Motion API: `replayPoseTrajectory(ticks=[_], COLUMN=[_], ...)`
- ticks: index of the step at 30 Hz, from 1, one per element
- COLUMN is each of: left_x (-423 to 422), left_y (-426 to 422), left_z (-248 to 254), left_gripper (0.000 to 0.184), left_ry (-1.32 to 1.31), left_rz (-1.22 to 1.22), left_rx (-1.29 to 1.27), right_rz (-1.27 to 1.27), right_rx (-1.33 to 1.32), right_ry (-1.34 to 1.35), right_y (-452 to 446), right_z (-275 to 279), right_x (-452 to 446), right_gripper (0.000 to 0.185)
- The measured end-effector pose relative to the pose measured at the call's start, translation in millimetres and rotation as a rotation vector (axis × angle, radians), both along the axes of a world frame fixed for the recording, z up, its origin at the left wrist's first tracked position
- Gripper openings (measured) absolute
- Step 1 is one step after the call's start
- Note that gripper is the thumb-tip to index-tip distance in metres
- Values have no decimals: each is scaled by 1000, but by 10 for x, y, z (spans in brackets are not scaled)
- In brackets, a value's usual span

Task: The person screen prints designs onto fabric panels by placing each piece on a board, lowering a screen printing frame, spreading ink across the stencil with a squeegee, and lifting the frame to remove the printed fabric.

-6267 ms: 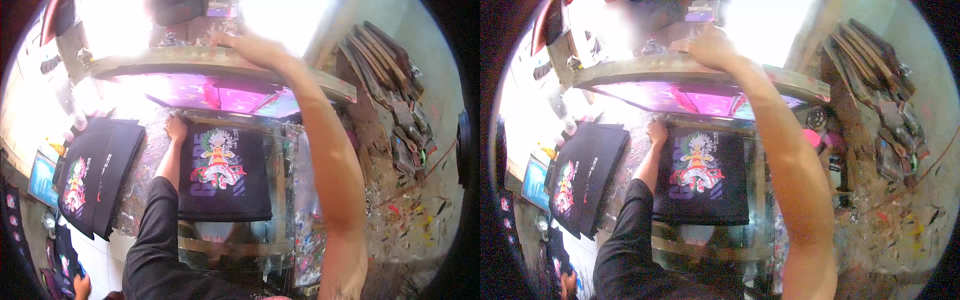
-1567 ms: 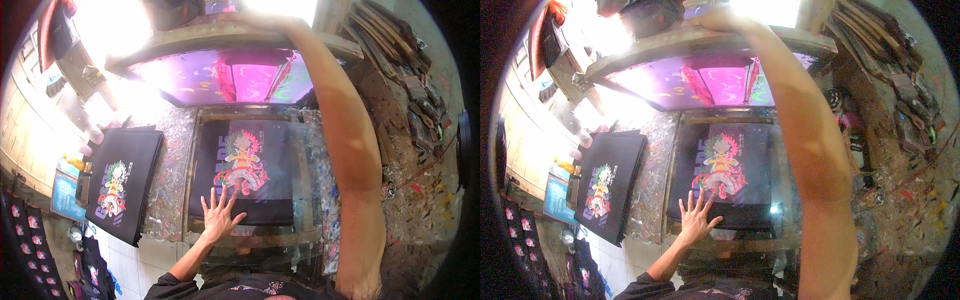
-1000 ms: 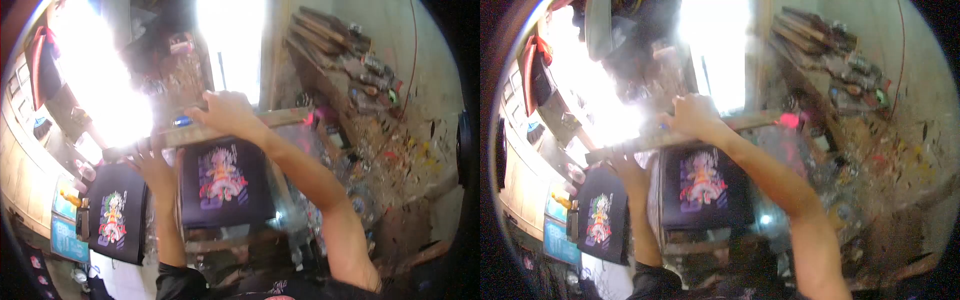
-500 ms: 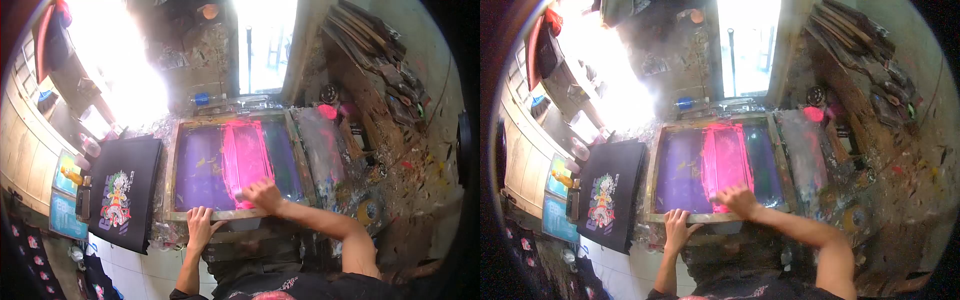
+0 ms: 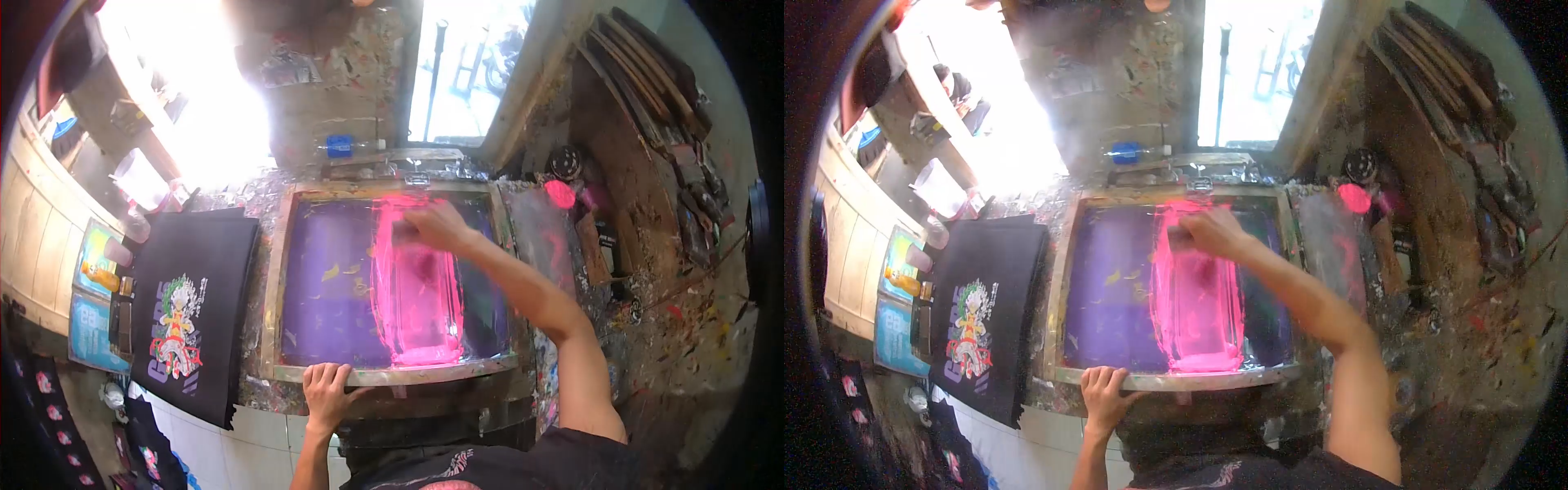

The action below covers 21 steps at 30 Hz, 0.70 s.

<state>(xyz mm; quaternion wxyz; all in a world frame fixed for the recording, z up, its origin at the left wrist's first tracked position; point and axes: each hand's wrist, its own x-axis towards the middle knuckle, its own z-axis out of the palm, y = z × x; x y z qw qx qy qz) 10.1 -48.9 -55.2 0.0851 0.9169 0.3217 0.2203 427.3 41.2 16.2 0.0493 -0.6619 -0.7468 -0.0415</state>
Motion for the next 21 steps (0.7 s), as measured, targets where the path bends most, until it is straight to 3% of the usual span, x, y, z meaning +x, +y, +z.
replayPoseTrajectory(ticks=[2,7,12,17,21], left_x=[14,-7,4,5,11], left_y=[26,47,42,40,-4], left_z=[-22,-14,19,65,130], left_gripper=[55,58,53,53,54], left_ry=[23,44,1,-42,-83], left_rz=[-21,-11,-27,-29,-52], left_rx=[-28,-49,-89,-59,-43], right_rz=[-204,-264,-415,-739,-566], right_rx=[105,78,-126,-117,-12], right_ry=[-37,90,105,218,217], right_y=[373,405,-744,-1719,-1682], right_z=[-127,-101,77,99,-17], right_x=[322,512,-391,-1425,-1662], right_gripper=[47,59,60,56,56])
